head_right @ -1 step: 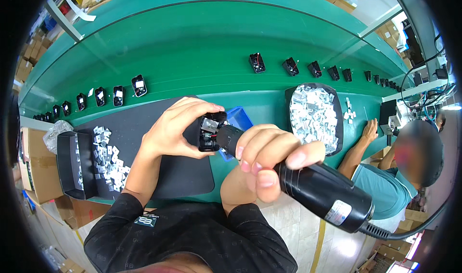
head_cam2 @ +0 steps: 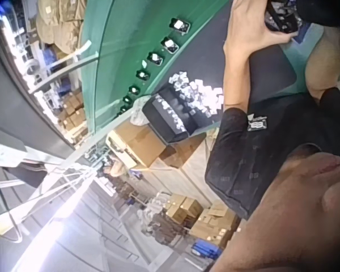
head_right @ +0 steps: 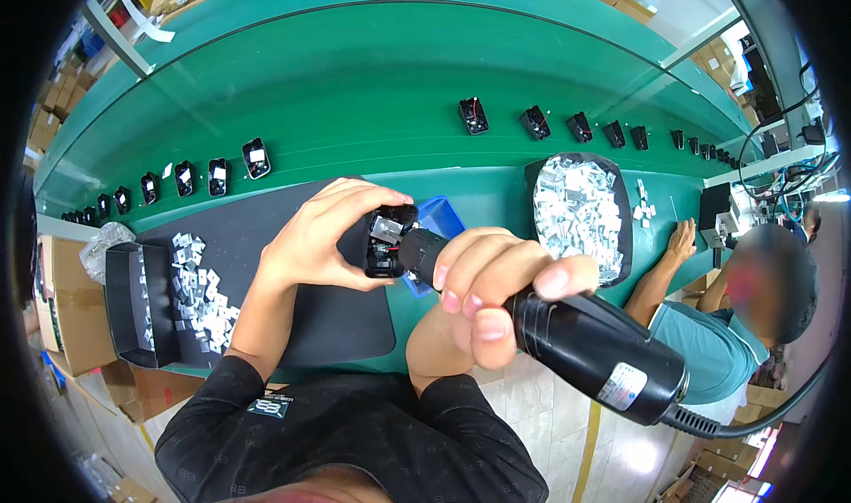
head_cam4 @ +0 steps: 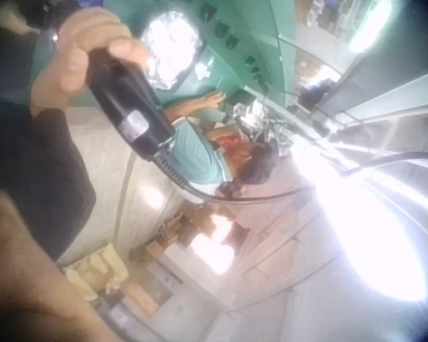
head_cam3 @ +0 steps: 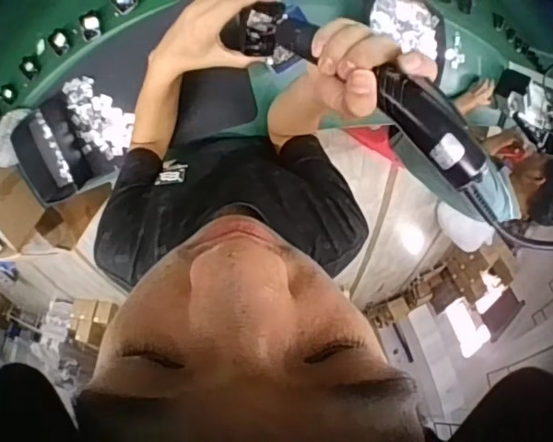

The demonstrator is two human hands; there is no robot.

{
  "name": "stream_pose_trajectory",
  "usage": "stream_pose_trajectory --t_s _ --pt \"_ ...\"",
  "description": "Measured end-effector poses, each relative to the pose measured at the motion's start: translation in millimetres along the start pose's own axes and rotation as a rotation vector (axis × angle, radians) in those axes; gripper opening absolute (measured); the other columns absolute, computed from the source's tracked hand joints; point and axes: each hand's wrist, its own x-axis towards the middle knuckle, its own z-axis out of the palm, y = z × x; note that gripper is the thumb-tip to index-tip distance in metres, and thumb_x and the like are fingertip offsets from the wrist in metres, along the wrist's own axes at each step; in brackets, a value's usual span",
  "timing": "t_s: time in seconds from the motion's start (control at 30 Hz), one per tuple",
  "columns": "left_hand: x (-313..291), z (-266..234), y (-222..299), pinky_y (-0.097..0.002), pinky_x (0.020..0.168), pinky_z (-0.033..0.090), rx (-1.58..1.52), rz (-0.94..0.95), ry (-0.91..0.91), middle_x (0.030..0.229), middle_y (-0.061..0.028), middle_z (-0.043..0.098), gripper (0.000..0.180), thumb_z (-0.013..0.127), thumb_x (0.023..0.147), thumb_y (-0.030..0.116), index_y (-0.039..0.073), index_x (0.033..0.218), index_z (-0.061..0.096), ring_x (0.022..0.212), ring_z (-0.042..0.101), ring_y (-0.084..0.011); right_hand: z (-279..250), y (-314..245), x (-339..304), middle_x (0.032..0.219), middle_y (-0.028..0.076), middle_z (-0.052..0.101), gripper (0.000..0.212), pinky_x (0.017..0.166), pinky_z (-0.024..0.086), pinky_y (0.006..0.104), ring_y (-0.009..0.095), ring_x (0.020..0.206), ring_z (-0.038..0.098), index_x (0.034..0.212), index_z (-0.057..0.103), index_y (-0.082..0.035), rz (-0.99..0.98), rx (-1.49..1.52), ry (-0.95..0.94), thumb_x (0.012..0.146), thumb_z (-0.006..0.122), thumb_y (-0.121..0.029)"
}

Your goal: Using a power screwdriver to assemble small electronic components at a factory workstation.

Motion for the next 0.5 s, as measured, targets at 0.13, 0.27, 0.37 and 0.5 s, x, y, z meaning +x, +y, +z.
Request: stream_pose_trajectory --t_s 0.13,0.27,0.37,0.5 --pt "2 -10 -23 -0.0386 0.094 0.04 0.296 -0.188 -0.066 0.112 -0.0114 0.058 0.068 0.077 0.056 0.019 0.005 0.118 0.052 0.111 0.05 -0.0295 6 -4 -6 0.068 0.004 0.052 0.046 0.051 0.047 0.0308 0.016 0.053 0.053 0.119 0.034 -0.009 -0.064 -0.046 0.093 0.083 0.062 -0.009" --pt "-26 -19 -98 -0.04 0.097 0.039 0.324 -0.44 0.244 0.12 -0.017 0.051 0.068 0.072 0.061 0.015 0.004 0.123 0.046 0.111 0.05 -0.0341 5 -18 -6 0.069 0.004 0.054 0.044 0.051 0.047 0.0296 0.016 0.054 0.054 0.12 0.036 -0.011 -0.103 -0.023 0.028 0.085 0.062 -0.015" --pt "-54 -19 -142 -0.0381 0.094 0.042 0.294 -0.629 0.278 0.121 -0.0189 0.052 0.067 0.071 0.066 0.015 0.003 0.125 0.043 0.112 0.052 -0.0329 5 -20 -7 0.069 0.004 0.053 0.043 0.05 0.047 0.0289 0.016 0.053 0.054 0.119 0.036 -0.011 -0.148 -0.055 0.037 0.084 0.062 -0.015" --pt "-54 -22 -143 -0.0385 0.098 0.04 0.297 -0.78 0.134 0.127 -0.0198 0.049 0.07 0.072 0.068 0.018 0.003 0.129 0.042 0.119 0.048 -0.0333 0 -20 -6 0.068 0.004 0.053 0.042 0.049 0.047 0.0284 0.015 0.052 0.053 0.118 0.037 -0.011 -0.168 -0.082 0.062 0.085 0.062 -0.016"
